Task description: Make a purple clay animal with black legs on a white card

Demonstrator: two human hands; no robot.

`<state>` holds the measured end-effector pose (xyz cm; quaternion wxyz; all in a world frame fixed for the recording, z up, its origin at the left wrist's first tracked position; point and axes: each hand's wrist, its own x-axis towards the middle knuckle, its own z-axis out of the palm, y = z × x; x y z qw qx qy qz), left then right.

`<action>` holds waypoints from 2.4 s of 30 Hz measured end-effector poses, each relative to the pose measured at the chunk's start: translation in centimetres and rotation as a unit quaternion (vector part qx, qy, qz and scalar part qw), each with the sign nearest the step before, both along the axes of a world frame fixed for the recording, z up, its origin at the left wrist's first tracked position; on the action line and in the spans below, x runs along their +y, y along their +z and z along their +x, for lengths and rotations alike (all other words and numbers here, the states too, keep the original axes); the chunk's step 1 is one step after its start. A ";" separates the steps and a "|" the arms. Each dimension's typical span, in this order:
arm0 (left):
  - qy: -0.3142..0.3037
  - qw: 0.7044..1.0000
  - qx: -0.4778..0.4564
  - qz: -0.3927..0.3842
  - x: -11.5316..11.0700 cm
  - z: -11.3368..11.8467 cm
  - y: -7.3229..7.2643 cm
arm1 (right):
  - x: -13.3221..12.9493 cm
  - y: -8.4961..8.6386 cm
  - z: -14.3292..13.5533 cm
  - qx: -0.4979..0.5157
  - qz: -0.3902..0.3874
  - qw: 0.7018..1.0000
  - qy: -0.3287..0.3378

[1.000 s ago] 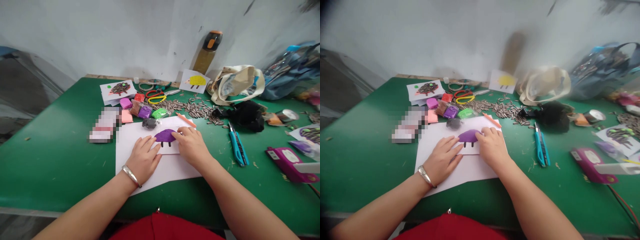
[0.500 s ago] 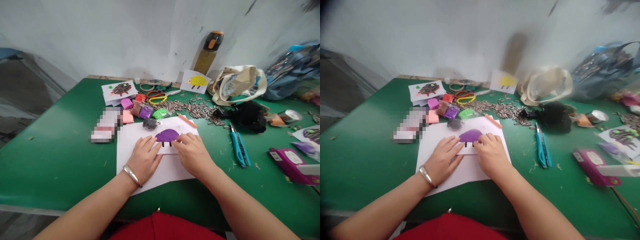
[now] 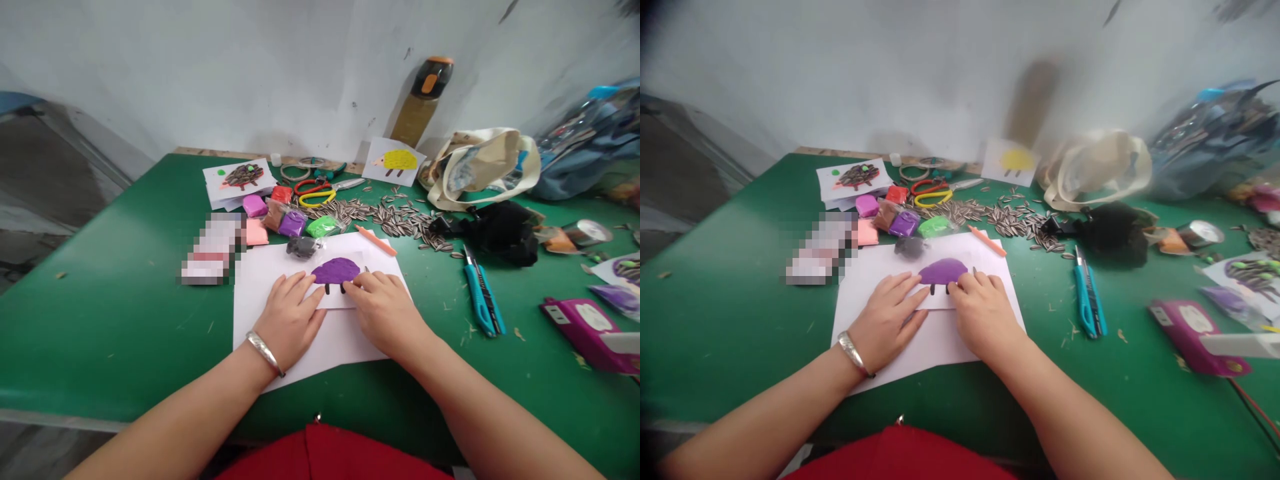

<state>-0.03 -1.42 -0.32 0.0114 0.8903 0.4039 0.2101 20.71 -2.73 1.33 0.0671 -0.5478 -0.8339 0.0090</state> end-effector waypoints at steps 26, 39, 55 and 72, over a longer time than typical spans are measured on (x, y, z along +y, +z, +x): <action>-0.016 0.999 -0.037 0.016 0.1 -0.1 -0.3 | -0.1 0.7 -2.3 -0.037 0.023 0.998 0.048; -0.016 0.999 -0.040 0.010 0.1 -0.1 -0.3 | -0.1 0.5 -2.6 -0.046 0.041 0.997 0.046; -0.005 1.000 -0.022 0.012 0.0 0.1 0.0 | -0.5 1.3 0.1 -0.028 -0.035 0.999 -0.006; -0.005 1.000 -0.001 0.009 -0.1 0.1 0.1 | -0.6 1.3 -0.1 -0.018 -0.051 0.998 0.013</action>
